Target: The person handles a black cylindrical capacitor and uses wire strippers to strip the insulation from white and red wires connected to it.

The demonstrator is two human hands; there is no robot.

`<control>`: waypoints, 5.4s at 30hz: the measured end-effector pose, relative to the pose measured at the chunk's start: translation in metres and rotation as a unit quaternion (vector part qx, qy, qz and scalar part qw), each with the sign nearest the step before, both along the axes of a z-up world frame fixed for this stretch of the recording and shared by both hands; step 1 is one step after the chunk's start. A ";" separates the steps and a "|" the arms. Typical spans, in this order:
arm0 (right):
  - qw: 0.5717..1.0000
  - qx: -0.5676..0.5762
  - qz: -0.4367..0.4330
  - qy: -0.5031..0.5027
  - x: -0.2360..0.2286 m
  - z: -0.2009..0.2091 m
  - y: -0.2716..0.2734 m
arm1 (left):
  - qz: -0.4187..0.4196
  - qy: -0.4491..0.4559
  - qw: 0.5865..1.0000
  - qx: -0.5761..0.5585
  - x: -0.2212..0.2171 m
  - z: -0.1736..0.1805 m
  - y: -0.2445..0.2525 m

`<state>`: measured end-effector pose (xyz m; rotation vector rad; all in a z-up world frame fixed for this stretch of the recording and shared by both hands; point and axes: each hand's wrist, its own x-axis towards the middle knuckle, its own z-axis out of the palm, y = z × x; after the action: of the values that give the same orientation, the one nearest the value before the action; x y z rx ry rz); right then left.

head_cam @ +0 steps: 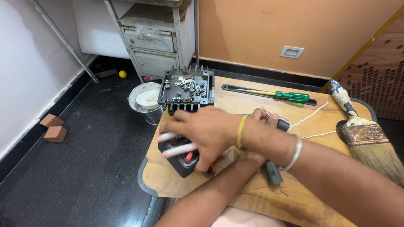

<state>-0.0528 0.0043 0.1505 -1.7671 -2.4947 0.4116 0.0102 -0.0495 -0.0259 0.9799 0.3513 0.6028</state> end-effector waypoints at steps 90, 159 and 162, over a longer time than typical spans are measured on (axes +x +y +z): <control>0.275 0.396 -0.301 0.823 0.199 -0.100 -0.222 | 0.014 -0.130 0.991 -0.002 -0.022 0.061 -0.002; 0.246 0.398 -0.272 0.841 0.190 -0.084 -0.221 | 0.035 -0.055 0.997 0.045 -0.032 0.078 -0.013; 0.297 0.404 -0.294 0.814 0.175 -0.066 -0.218 | 0.052 -0.035 0.996 0.058 -0.035 0.080 -0.008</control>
<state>0.1218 -0.2138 0.0843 -0.5872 -0.2097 0.3484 -0.0243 -0.0572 0.0539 1.0534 0.3086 0.7568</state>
